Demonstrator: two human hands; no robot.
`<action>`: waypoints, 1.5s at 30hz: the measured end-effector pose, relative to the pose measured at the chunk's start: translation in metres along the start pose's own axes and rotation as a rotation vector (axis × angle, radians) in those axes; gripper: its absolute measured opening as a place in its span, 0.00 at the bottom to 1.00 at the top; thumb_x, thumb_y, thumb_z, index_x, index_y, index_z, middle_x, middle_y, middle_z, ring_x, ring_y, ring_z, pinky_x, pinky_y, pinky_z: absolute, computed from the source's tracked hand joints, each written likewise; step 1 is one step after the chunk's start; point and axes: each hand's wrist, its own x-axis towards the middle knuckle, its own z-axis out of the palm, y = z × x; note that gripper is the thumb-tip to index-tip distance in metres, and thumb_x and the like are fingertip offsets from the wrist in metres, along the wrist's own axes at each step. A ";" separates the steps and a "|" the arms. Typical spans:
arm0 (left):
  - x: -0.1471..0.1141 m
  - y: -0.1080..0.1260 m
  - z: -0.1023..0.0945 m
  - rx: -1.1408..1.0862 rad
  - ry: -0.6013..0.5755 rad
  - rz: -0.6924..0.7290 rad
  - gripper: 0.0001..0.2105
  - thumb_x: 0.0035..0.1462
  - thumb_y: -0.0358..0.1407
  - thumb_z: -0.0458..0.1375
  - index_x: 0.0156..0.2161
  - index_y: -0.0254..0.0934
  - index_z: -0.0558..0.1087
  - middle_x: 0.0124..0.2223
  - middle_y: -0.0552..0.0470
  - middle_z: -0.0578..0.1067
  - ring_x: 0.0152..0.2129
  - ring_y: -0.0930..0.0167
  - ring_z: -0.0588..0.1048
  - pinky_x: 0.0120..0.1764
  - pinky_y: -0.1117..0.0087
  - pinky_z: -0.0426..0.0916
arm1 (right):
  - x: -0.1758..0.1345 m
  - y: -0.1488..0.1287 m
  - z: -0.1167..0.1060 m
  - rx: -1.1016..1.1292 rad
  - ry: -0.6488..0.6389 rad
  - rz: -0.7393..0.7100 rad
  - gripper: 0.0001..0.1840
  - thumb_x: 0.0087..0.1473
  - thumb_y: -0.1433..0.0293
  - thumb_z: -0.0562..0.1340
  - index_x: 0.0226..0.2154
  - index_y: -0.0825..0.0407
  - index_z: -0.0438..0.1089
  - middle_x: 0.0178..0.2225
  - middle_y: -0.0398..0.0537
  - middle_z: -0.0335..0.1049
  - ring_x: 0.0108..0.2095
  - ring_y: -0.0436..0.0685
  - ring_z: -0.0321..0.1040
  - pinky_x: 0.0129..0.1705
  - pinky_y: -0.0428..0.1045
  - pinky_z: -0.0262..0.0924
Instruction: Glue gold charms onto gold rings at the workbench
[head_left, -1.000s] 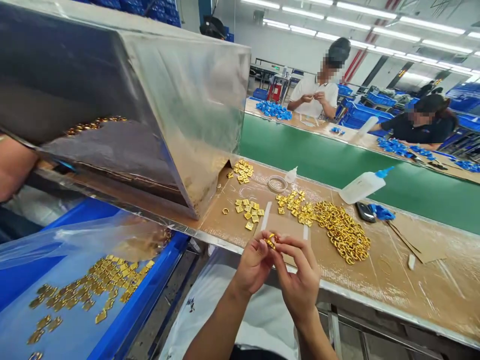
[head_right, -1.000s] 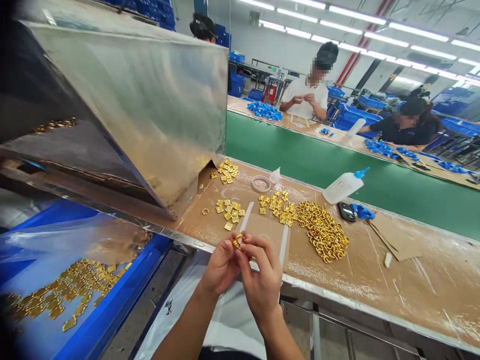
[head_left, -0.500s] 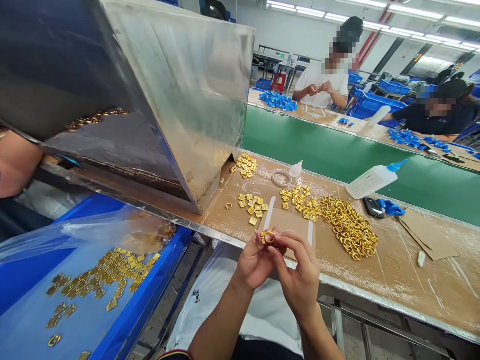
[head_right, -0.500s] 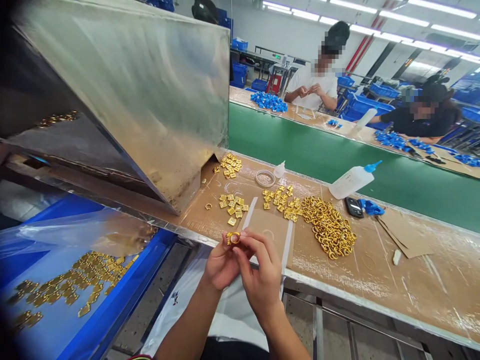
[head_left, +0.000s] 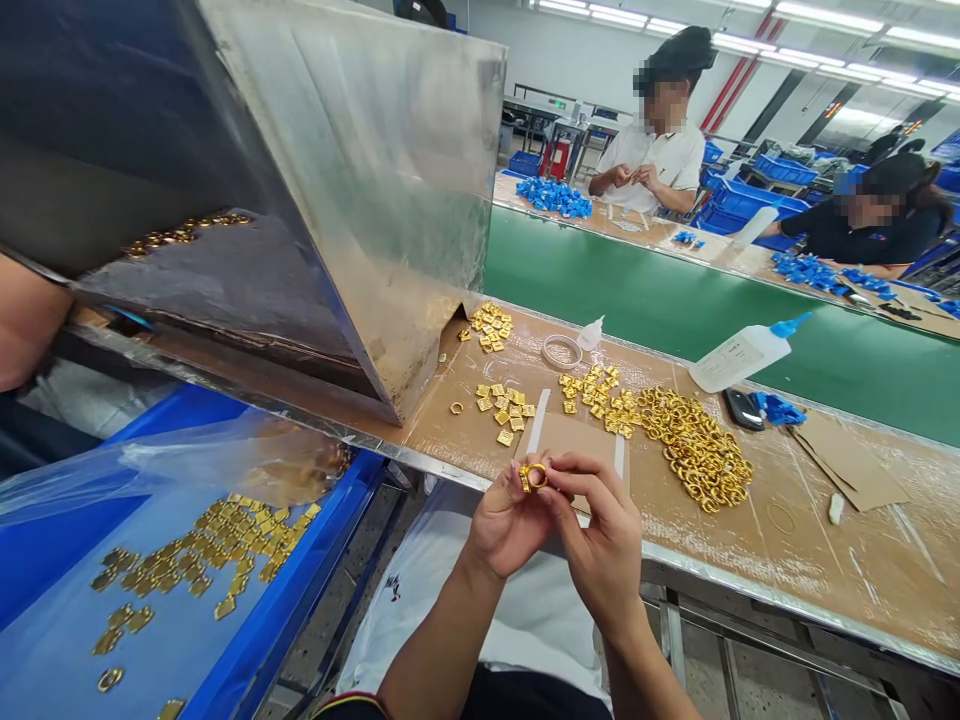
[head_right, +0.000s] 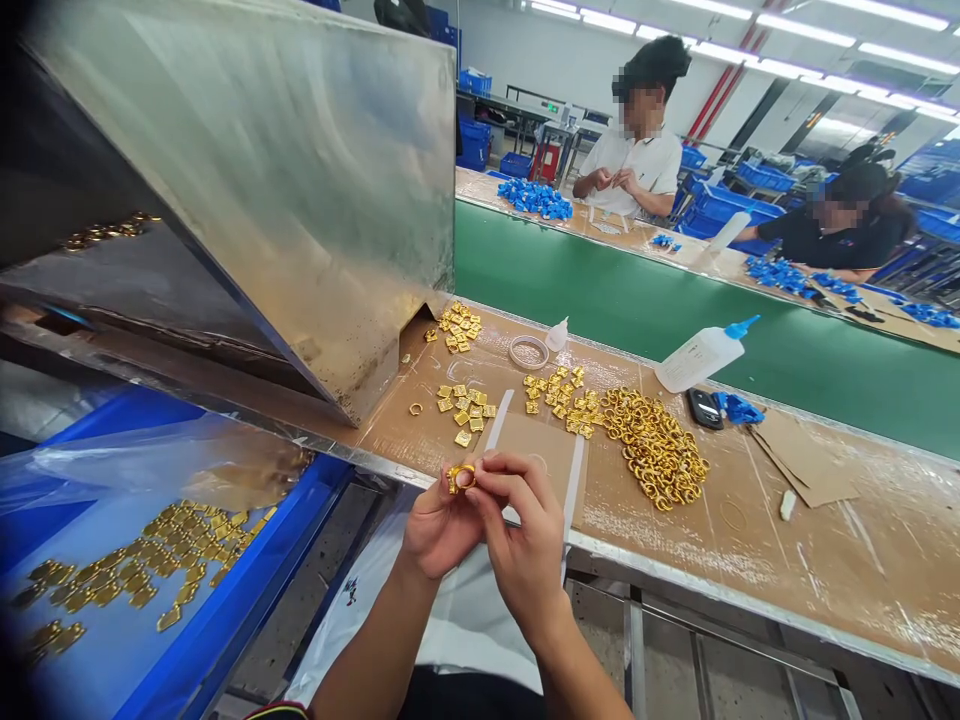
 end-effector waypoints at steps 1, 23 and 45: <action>0.000 0.001 -0.001 0.031 -0.002 0.004 0.19 0.41 0.37 0.78 0.23 0.33 0.70 0.28 0.56 0.68 0.31 0.75 0.72 0.40 0.75 0.71 | 0.001 0.000 -0.001 0.027 -0.016 0.018 0.06 0.60 0.74 0.66 0.39 0.48 0.77 0.40 0.50 0.77 0.42 0.58 0.77 0.42 0.53 0.75; -0.005 -0.001 0.010 0.012 0.088 -0.008 0.17 0.53 0.35 0.71 0.22 0.34 0.69 0.29 0.53 0.69 0.31 0.74 0.73 0.40 0.76 0.72 | 0.001 -0.008 0.002 -0.005 0.006 -0.001 0.09 0.60 0.78 0.64 0.34 0.48 0.76 0.37 0.47 0.75 0.39 0.55 0.76 0.40 0.50 0.73; -0.009 0.001 -0.005 0.083 0.043 -0.017 0.16 0.50 0.38 0.74 0.24 0.34 0.72 0.27 0.55 0.71 0.29 0.72 0.71 0.44 0.67 0.69 | 0.034 -0.007 -0.015 0.145 -0.255 0.001 0.07 0.62 0.72 0.64 0.36 0.47 0.80 0.34 0.47 0.78 0.34 0.54 0.77 0.36 0.48 0.73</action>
